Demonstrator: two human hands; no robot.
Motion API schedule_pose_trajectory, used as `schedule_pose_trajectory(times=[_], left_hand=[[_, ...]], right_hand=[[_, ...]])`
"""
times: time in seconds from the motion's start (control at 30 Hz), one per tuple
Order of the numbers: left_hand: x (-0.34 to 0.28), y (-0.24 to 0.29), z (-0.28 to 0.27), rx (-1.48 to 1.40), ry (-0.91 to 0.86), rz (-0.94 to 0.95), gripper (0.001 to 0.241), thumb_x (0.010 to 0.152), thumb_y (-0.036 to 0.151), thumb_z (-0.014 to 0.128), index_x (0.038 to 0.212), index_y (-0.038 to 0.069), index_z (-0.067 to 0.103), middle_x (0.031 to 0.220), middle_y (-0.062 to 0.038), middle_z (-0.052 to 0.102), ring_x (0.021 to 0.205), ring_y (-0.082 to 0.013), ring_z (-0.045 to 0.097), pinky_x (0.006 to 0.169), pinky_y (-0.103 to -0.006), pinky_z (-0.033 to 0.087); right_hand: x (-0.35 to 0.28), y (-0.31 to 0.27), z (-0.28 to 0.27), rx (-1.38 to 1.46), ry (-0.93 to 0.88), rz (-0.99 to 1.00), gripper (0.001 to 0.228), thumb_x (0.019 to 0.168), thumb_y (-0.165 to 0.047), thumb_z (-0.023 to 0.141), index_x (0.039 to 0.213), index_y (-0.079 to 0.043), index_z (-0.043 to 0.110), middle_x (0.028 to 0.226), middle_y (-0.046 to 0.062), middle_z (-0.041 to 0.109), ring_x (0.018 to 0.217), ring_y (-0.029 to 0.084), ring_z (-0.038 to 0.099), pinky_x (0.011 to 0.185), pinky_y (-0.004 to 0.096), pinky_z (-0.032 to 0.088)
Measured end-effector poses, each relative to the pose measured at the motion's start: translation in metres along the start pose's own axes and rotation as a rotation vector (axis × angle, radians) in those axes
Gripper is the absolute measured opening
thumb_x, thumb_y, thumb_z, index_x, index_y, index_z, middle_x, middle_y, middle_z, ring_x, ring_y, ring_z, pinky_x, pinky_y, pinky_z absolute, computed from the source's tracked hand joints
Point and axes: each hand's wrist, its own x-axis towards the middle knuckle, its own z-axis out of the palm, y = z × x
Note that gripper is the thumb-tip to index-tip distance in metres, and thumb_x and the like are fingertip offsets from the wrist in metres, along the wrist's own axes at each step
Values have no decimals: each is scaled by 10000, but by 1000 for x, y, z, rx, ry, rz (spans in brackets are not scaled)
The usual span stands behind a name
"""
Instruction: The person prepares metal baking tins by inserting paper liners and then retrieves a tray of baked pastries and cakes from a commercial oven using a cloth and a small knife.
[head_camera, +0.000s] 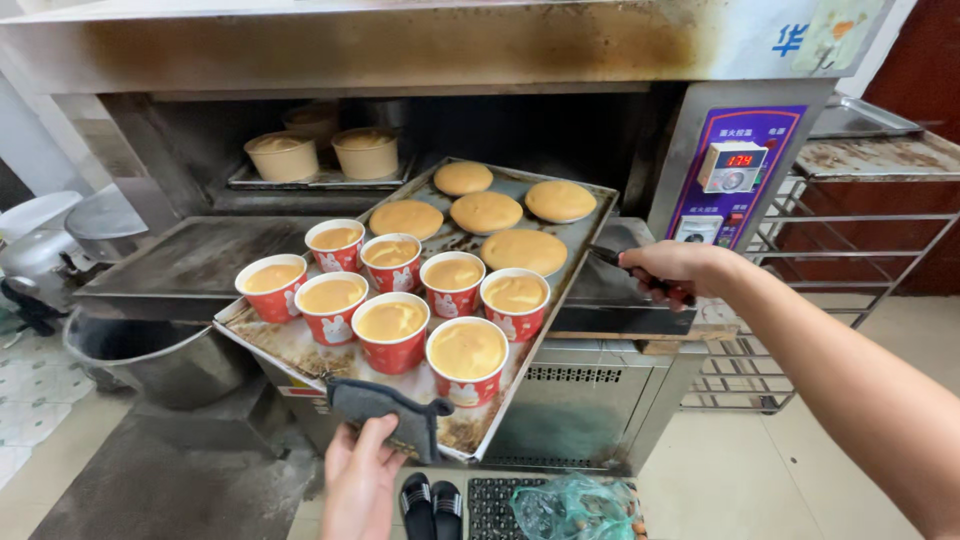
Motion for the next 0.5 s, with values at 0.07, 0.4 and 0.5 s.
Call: schedule_pose_trajectory(times=[0.07, 0.4, 0.5], left_hand=[[6, 16, -19, 23, -25, -22, 289, 863, 87, 669, 1142, 79, 595, 1030, -52, 718, 923, -196, 693, 832, -396, 537], [96, 104, -138, 115, -296, -131, 142, 976, 142, 586, 1026, 28, 655, 973, -85, 729, 864, -194, 686, 791, -434, 563], [140, 126, -156, 194, -383, -116, 129, 1041, 175, 623, 1004, 60, 667, 922, -52, 694, 812, -183, 657, 736, -422, 559]], right_hand=[[-11, -5, 7, -21, 21, 7, 440, 1006, -447, 544, 737, -102, 501, 663, 6, 491, 520, 142, 443, 452, 327, 325], [-153, 16, 57, 69, -34, 165, 479, 1005, -484, 549, 778, -64, 502, 675, 48, 452, 525, 149, 346, 430, 302, 243], [-191, 21, 75, 137, -5, 166, 427, 1024, -442, 564, 845, -55, 530, 768, 39, 490, 568, 143, 399, 436, 307, 275]])
